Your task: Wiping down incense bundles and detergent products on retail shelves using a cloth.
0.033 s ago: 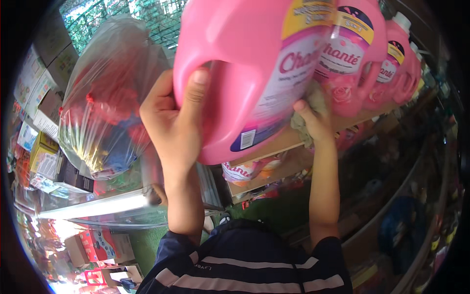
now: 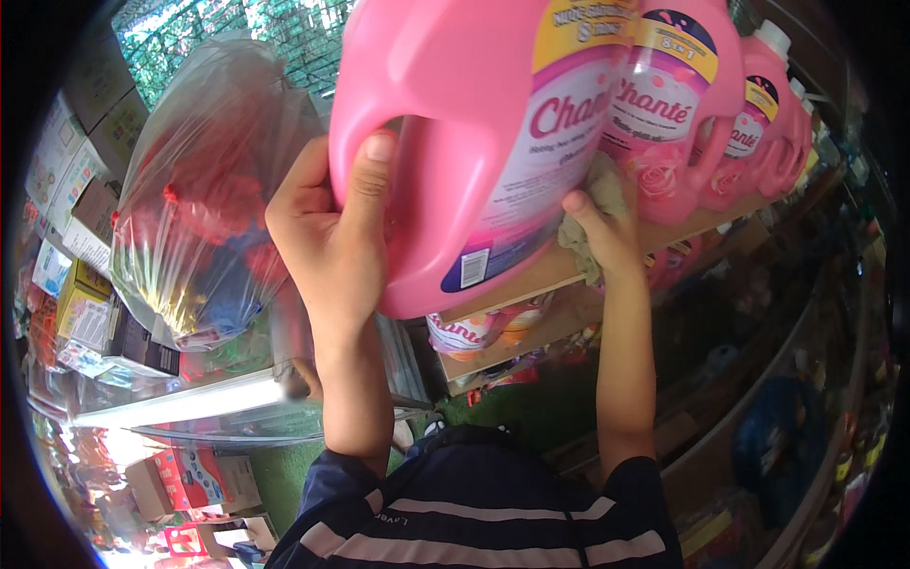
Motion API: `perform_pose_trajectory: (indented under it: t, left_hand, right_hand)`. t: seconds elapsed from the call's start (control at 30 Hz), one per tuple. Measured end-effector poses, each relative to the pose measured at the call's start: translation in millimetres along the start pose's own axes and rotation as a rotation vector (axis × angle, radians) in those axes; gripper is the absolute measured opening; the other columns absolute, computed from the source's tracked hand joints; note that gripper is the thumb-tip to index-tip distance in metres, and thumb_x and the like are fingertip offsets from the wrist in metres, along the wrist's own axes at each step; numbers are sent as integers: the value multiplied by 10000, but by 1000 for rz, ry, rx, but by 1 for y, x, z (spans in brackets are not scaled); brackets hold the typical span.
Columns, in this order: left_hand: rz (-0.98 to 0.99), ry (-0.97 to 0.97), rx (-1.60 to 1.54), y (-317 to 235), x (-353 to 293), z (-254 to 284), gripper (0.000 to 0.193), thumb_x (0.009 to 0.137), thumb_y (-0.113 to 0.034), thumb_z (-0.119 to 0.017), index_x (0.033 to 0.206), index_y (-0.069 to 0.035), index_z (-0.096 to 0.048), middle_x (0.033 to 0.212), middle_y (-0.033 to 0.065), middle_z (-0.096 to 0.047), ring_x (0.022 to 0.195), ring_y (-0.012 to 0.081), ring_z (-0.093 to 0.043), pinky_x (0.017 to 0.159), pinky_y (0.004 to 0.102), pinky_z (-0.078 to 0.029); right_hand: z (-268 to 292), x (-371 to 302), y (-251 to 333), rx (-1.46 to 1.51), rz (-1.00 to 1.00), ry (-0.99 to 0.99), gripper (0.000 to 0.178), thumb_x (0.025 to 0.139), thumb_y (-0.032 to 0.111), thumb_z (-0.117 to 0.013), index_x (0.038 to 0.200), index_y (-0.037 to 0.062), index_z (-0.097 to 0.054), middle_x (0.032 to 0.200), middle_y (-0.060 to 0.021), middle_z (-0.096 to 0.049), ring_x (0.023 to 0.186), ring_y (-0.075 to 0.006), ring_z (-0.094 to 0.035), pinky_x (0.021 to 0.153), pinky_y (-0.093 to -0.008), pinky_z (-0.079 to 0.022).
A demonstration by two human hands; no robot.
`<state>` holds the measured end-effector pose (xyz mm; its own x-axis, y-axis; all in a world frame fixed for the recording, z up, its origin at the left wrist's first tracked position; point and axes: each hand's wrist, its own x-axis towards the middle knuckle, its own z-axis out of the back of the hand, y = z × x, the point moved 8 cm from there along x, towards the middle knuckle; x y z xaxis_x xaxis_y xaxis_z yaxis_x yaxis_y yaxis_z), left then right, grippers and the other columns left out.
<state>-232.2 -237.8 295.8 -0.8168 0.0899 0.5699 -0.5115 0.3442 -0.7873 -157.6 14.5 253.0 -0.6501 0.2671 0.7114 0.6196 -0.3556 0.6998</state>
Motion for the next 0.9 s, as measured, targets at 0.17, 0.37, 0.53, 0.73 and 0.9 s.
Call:
perform_pose_trajectory:
  t: [0.17,0.37,0.53,0.73,0.9]
  left_hand:
    - [-153,-4,94,-3,9,-22,263,905,-269,-612,816,-22,-615,605,-37,-483,480,17,-382,437,182,-293]
    - [-160,-51,57,10,15,-29,265,860,-225,-681,824,34,-635,651,-53,-522,594,16,-401,520,176,-313]
    - [-198,-61,164,16,26,-33,314,870,-274,-663,798,30,-632,620,-39,-515,591,34,-406,531,198,-343]
    - [-406,-212,268,8,-15,-12,376,972,-263,-386,1215,9,-478,1153,137,-535,1072,201,-533,905,343,-413]
    - [-42,-314,477,137,-121,60,446,945,-407,-449,1130,-1,-448,1138,123,-452,986,215,-454,906,352,-350]
  right_hand:
    - [9,2,-3,26,-111,-67,410,774,208,-756,1077,-10,-587,983,-34,-627,889,-112,-553,801,-269,-447]
    - [21,-4,0,-163,-120,-229,400,767,220,-761,1056,-9,-605,956,-34,-626,862,-112,-551,792,-259,-440]
    - [43,-45,51,-458,250,-604,338,786,195,-726,1027,-11,-608,905,-55,-619,830,-131,-562,776,-268,-446]
    - [122,-231,-56,-376,-9,-905,301,820,246,-676,989,16,-580,867,-87,-605,760,-166,-571,718,-315,-467]
    - [20,-335,-216,-416,-912,215,661,690,435,-772,1121,-28,-577,1019,-169,-651,986,-249,-622,876,-360,-471]
